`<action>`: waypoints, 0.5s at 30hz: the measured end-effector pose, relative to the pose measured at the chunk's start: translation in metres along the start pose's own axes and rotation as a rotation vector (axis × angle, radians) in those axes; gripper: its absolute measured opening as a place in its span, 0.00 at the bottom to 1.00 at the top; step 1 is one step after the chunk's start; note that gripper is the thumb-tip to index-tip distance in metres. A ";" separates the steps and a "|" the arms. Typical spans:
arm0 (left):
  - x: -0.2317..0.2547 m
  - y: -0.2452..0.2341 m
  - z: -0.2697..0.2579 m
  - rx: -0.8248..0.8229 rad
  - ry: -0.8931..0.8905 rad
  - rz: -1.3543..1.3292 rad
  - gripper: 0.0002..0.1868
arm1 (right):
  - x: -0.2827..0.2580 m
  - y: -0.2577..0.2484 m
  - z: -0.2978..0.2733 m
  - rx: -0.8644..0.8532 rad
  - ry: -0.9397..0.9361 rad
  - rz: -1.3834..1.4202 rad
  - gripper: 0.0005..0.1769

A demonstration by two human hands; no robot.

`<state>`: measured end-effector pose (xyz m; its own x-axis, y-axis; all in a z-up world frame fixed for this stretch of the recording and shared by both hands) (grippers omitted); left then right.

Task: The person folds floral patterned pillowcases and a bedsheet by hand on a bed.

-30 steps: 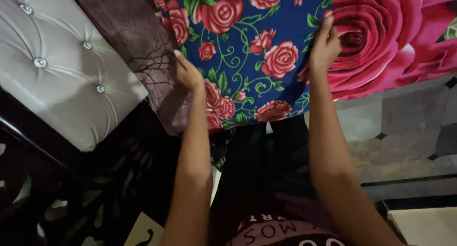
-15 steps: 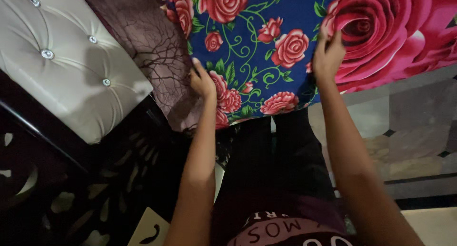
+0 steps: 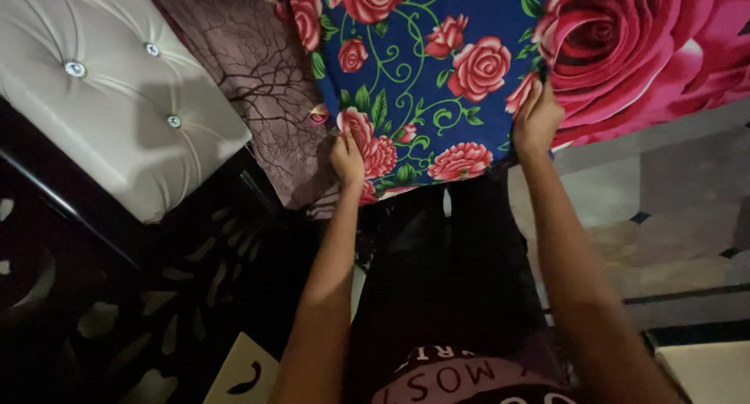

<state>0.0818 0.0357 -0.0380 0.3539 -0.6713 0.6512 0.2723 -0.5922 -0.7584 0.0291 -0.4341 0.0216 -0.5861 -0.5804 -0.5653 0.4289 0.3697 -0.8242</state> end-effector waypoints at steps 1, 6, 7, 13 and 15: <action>-0.006 0.005 -0.008 -0.084 0.060 0.133 0.25 | 0.005 -0.002 0.001 -0.015 0.026 0.029 0.22; 0.000 -0.011 0.003 -0.033 -0.056 -0.042 0.25 | 0.002 -0.011 0.010 0.198 -0.079 0.262 0.22; 0.001 -0.014 0.000 0.005 -0.121 -0.066 0.25 | 0.011 -0.009 0.008 0.167 -0.048 0.218 0.22; -0.034 0.005 -0.051 -0.160 -0.303 -0.007 0.30 | 0.083 -0.020 -0.049 -0.043 0.155 0.034 0.23; -0.035 0.016 -0.061 -0.188 -0.227 -0.363 0.28 | 0.088 -0.021 -0.057 -0.037 0.105 0.061 0.23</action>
<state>0.0195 0.0223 -0.0716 0.4581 -0.3035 0.8355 0.2552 -0.8554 -0.4507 -0.0707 -0.4522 -0.0127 -0.6292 -0.4781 -0.6128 0.4409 0.4297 -0.7880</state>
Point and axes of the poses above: each hand's wrist, its own z-axis towards the middle knuckle, its own y-axis out of the palm, x = y × z, the point moved 10 cm from there along z, towards the middle knuckle, and after that the axes turned 15 degrees about x, right-handed, at the moved point
